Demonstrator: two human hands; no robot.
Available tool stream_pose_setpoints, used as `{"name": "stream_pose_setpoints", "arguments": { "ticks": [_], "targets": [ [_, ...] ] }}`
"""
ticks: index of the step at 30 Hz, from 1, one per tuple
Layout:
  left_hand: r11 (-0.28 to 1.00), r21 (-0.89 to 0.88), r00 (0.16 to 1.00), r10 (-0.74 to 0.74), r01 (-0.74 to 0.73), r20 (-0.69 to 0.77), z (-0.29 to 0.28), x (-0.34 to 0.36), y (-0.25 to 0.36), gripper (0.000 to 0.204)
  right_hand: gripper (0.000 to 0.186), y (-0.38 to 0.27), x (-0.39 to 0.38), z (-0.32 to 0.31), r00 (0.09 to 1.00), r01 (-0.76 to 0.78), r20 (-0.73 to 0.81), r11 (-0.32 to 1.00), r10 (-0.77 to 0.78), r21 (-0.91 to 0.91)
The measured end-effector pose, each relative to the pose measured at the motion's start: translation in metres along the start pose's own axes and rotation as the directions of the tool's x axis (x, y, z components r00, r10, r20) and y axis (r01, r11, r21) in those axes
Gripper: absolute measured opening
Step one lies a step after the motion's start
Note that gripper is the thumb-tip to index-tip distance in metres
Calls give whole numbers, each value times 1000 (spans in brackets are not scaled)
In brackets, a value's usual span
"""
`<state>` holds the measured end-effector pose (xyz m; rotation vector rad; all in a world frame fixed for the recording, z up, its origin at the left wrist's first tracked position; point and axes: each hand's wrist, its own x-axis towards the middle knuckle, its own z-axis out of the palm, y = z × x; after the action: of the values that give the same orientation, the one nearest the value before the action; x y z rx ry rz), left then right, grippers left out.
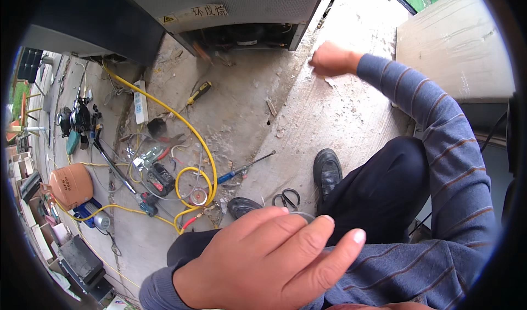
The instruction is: The person is sitting on the floor and working on the underside of a large appliance. They use a screwdriver to manipulate internal components and adjust connections. The person also handles a yellow hose and other tools scattered around the workspace.
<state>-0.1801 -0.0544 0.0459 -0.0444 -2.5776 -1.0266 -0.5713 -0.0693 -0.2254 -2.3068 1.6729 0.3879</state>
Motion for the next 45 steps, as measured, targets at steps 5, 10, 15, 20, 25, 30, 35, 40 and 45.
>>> {"name": "stream_pose_setpoints", "arguments": {
  "ticks": [5, 10, 15, 20, 25, 30, 35, 40, 45],
  "targets": [
    [984, 100, 965, 168, -150, -200, 30, -6, -7, 41, 31, 99, -6, -24, 714, -678, -185, 733, 676, 61],
    [967, 180, 942, 223, -181, -251, 49, -14, -5, 39, 39, 112, -7, 11, 649, -566, -61, 536, 758, 626],
    [997, 66, 921, -1, 29, -390, 54, -14, 19, 41, 37, 69, 0, 16, 684, -729, 428, 533, 591, 429],
    [965, -3, 933, -254, 263, 253, 10, -19, 29, 54, 42, 92, 13, 26, 750, -628, 258, 533, 610, 566],
    [846, 296, 652, -531, 443, 541, 22, -40, -2, 55, 39, 113, -10, 32, 663, -657, 114, 502, 740, 562],
    [835, 220, 607, -523, 504, 598, 22, -39, 0, 54, 39, 102, -4, 30, 642, -695, 105, 518, 759, 499],
    [852, 199, 659, -505, 484, 558, 18, -33, -5, 55, 30, 102, -21, 29, 631, -741, 262, 466, 730, 483],
    [839, 230, 630, -527, 493, 571, 15, -35, 0, 53, 27, 83, -19, 23, 580, -800, 425, 389, 695, 456],
    [837, 203, 633, -522, 508, 571, 16, -40, -5, 54, 27, 72, -33, 16, 592, -805, 496, 500, 636, 319]
  ]
}}
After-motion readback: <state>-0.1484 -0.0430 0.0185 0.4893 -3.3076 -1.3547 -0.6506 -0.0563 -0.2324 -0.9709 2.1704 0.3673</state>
